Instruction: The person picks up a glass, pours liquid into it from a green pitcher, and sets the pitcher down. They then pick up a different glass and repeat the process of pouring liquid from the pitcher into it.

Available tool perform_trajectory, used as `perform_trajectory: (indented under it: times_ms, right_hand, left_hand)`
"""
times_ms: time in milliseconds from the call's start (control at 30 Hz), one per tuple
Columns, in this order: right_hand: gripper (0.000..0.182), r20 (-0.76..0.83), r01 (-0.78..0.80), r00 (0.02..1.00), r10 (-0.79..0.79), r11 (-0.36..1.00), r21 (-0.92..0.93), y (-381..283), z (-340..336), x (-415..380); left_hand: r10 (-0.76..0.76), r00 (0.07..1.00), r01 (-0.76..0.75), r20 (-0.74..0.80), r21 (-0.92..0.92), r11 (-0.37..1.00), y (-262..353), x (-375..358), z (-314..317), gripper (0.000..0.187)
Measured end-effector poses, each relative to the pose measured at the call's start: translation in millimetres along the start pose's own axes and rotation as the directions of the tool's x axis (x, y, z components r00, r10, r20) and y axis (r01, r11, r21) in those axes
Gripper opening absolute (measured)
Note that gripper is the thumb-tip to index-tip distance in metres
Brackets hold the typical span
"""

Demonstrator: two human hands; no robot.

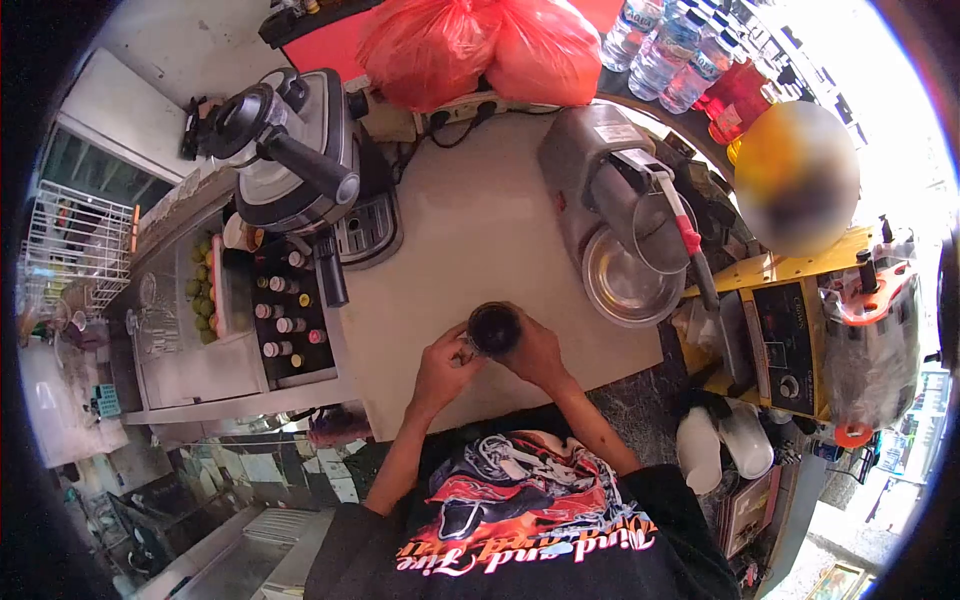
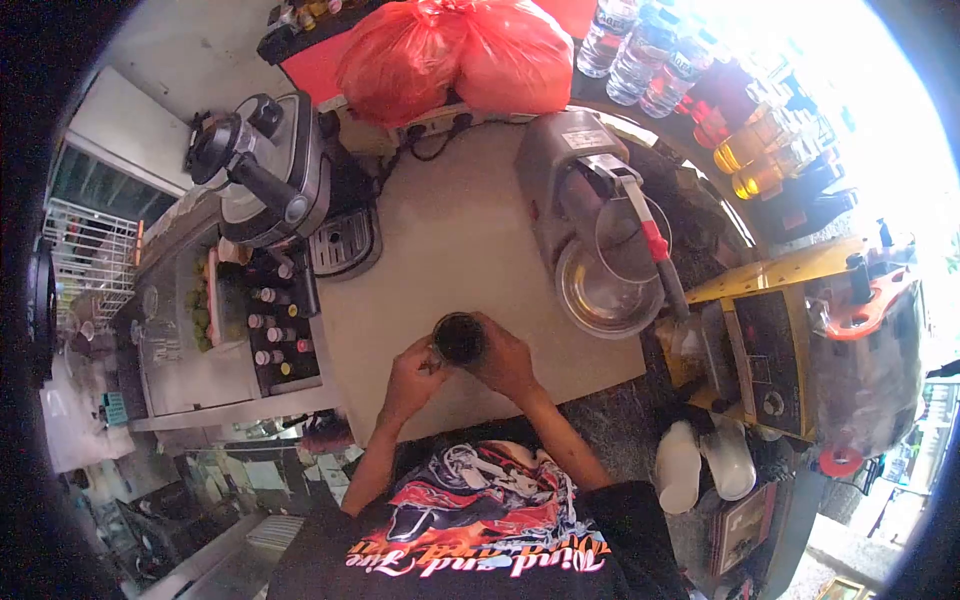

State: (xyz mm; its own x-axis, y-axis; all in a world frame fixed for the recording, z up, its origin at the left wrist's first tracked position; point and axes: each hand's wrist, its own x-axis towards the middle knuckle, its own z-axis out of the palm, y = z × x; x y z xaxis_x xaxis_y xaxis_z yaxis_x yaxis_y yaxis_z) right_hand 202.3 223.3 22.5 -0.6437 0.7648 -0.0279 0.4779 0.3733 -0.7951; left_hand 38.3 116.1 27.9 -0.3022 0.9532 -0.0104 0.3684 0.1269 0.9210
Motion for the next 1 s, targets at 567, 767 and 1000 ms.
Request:
perform_trajectory:
  times_ms: [567,767,1000]
  right_hand:
    - [0.071,0.085,0.162,0.984,-0.156,0.985,-0.062,-23,64,68]
    - [0.071,0.096,0.189,0.979,-0.182,0.979,-0.078,-41,82,82]
    - [0.074,0.058,0.204,0.978,-0.200,0.976,-0.081,-52,108,92]
  left_hand:
    - [-0.201,0.958,0.215,-0.205,0.045,0.976,-6,9,-66,0.043]
    - [-0.178,0.944,0.221,-0.277,0.130,0.967,-32,5,-87,0.039]
    - [-0.210,0.902,0.231,-0.378,0.009,0.973,-43,1,-102,0.033]
